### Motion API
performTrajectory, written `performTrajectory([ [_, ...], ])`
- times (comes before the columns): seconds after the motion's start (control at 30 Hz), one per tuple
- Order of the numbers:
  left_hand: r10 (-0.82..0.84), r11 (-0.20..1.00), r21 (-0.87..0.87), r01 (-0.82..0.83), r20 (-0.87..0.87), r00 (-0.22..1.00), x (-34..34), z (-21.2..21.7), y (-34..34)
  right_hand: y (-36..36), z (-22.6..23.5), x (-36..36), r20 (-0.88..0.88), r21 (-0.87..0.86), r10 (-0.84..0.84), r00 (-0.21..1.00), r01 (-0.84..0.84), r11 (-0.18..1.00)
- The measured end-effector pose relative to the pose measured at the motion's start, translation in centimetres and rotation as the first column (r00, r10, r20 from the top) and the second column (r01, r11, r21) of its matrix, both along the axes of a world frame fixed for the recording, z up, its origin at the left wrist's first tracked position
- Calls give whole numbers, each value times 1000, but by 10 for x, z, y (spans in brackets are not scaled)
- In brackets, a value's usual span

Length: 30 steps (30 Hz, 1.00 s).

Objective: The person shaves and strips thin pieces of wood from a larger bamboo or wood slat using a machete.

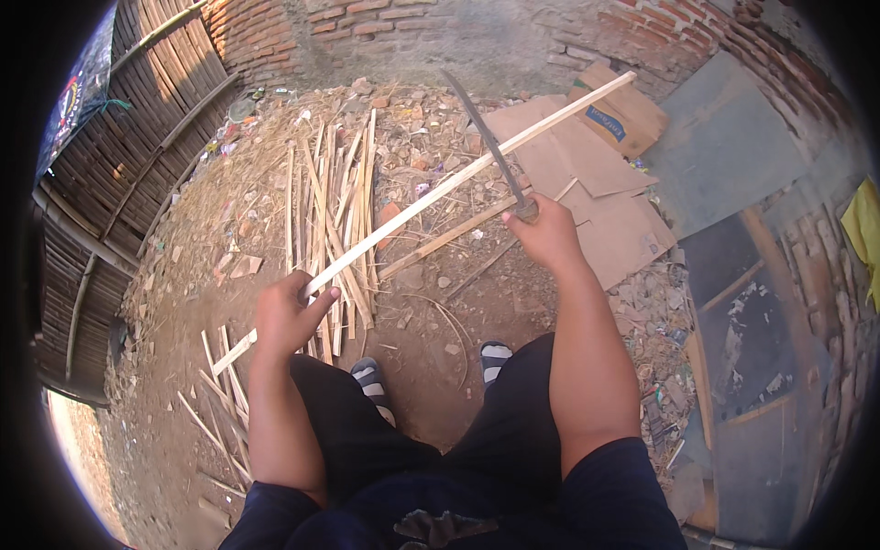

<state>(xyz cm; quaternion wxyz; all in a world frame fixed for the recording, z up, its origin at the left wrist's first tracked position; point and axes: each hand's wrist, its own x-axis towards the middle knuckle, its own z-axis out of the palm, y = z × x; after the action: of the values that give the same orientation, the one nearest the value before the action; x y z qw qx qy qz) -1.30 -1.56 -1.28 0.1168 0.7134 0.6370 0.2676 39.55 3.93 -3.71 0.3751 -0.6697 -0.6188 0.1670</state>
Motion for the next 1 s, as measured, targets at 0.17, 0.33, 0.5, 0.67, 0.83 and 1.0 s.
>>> performTrajectory([
  [0.17, -31, 999, -11, 31, -4, 1000, 12, 1, -4, -28, 23, -55, 245, -196, 388, 888, -347, 917],
  [0.33, 3, 999, -32, -4, -53, 999, 7, 4, -7, -19, 25, -47, 200, -208, 368, 908, -327, 922],
  [0.5, 14, 1000, 13, -13, -44, 999, -1, 2, -4, -4, 11, -3, 6, -6, -28, 1000, 28, 1000],
  [0.67, -24, 1000, -4, 24, -13, 1000, 10, 4, -6, -27, 19, -44, 185, -74, 354, 917, -346, 935],
  [0.83, -13, 1000, 11, 13, 3, 1000, 7, 3, -6, -28, 27, -54, 260, -212, 414, 872, -367, 906],
  [1.0, 31, 999, 21, -32, 33, 999, 0, 2, -3, -5, 18, -3, -62, -56, -42, 997, 38, 998],
])
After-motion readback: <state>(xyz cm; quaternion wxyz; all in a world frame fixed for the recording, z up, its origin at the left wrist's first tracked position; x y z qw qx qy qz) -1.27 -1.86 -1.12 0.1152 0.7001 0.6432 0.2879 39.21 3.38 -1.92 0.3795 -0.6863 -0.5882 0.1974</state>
